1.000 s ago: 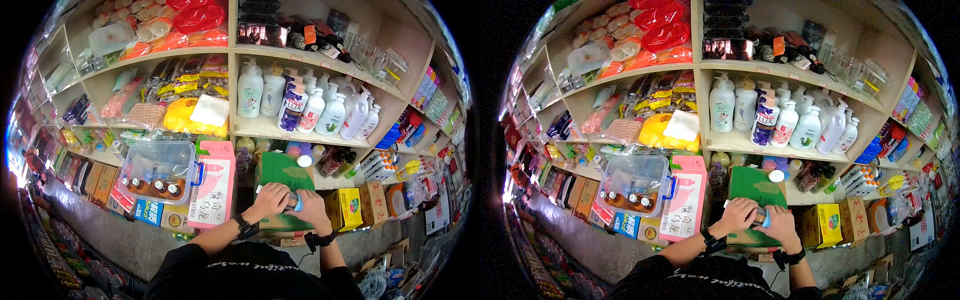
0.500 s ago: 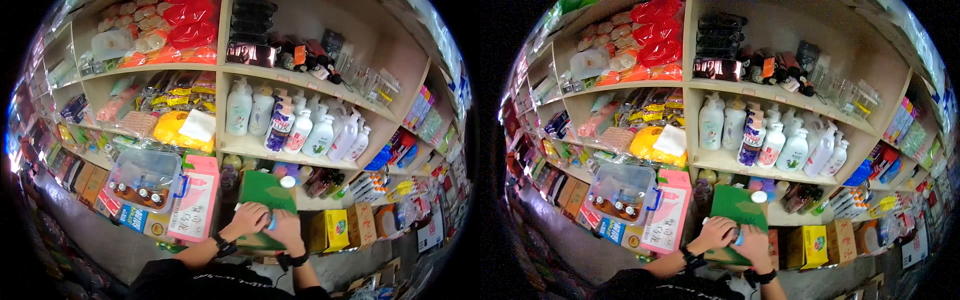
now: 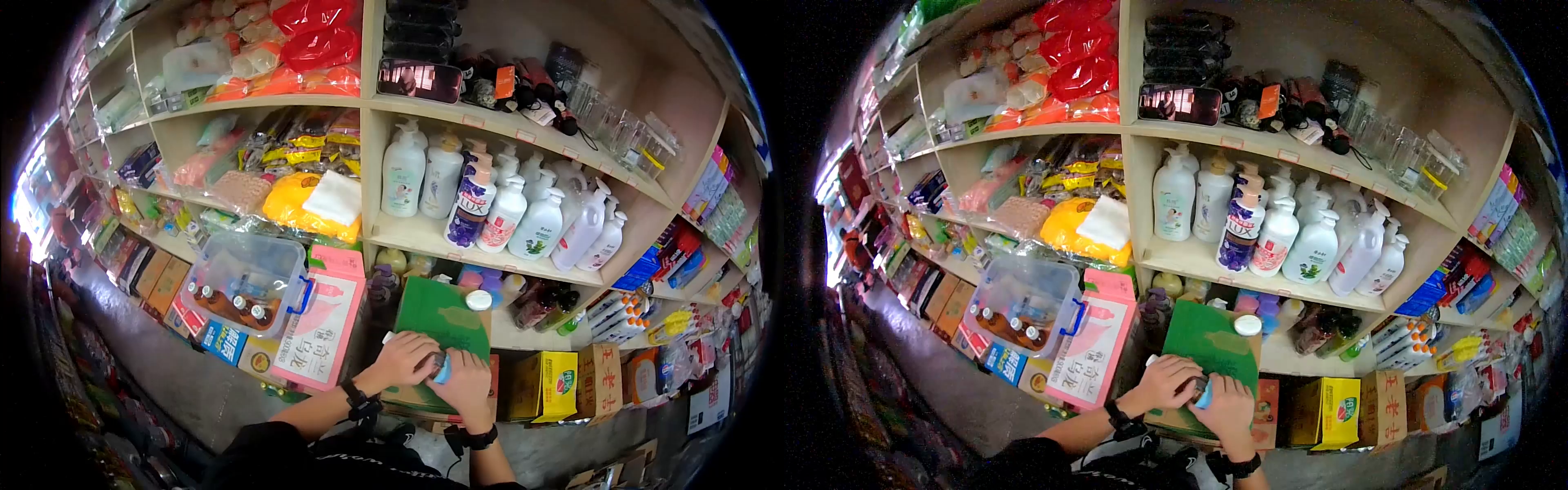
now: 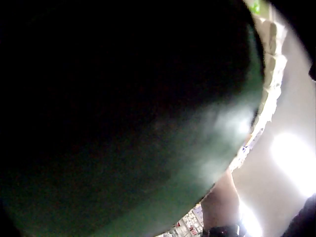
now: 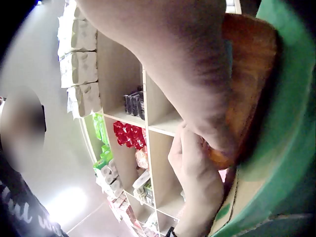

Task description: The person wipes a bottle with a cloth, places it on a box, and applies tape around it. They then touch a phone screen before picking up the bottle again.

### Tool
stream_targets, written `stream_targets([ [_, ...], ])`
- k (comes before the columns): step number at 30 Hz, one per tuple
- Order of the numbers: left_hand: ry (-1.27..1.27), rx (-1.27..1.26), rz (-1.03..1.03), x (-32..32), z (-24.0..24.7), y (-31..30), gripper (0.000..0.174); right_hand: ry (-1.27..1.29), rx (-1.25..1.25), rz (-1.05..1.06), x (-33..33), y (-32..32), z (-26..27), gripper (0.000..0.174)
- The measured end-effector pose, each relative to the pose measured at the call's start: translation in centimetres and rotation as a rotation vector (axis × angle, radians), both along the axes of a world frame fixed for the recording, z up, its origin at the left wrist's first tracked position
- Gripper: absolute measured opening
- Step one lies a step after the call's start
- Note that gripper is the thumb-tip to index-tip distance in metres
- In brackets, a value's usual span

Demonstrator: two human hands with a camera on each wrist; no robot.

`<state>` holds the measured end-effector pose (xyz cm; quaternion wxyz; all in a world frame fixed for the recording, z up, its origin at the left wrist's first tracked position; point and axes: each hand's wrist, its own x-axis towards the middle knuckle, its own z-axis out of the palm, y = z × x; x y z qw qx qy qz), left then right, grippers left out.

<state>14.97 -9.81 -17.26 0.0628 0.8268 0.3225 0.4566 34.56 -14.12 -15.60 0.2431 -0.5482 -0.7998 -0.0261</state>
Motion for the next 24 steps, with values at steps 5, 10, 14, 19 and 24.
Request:
stream_targets([
  [5, -0.031, 0.003, -0.008, 0.2, -0.6, 0.2, 0.014, 0.070, 0.006, -0.074, -0.5, -0.1, 0.8, 0.058],
  [10, -0.065, 0.016, -0.030, 0.4, -0.8, 0.5, 0.016, 0.045, -0.045, -0.176, -0.6, -0.3, 0.4, 0.067],
  [14, -0.123, -0.010, -0.095, 0.5, -0.8, 0.8, 0.017, 0.020, -0.064, -0.235, -0.9, -0.7, 0.9, 0.064],
  [19, -0.140, -0.001, -0.100, 0.5, -0.8, 0.7, 0.019, 0.049, -0.044, -0.207, -0.6, -0.6, 0.5, 0.061],
  [24, -0.143, -0.018, -0.114, 0.5, -1.1, 0.8, 0.019, 0.038, -0.022, -0.190, -0.8, -0.8, 1.2, 0.062],
])
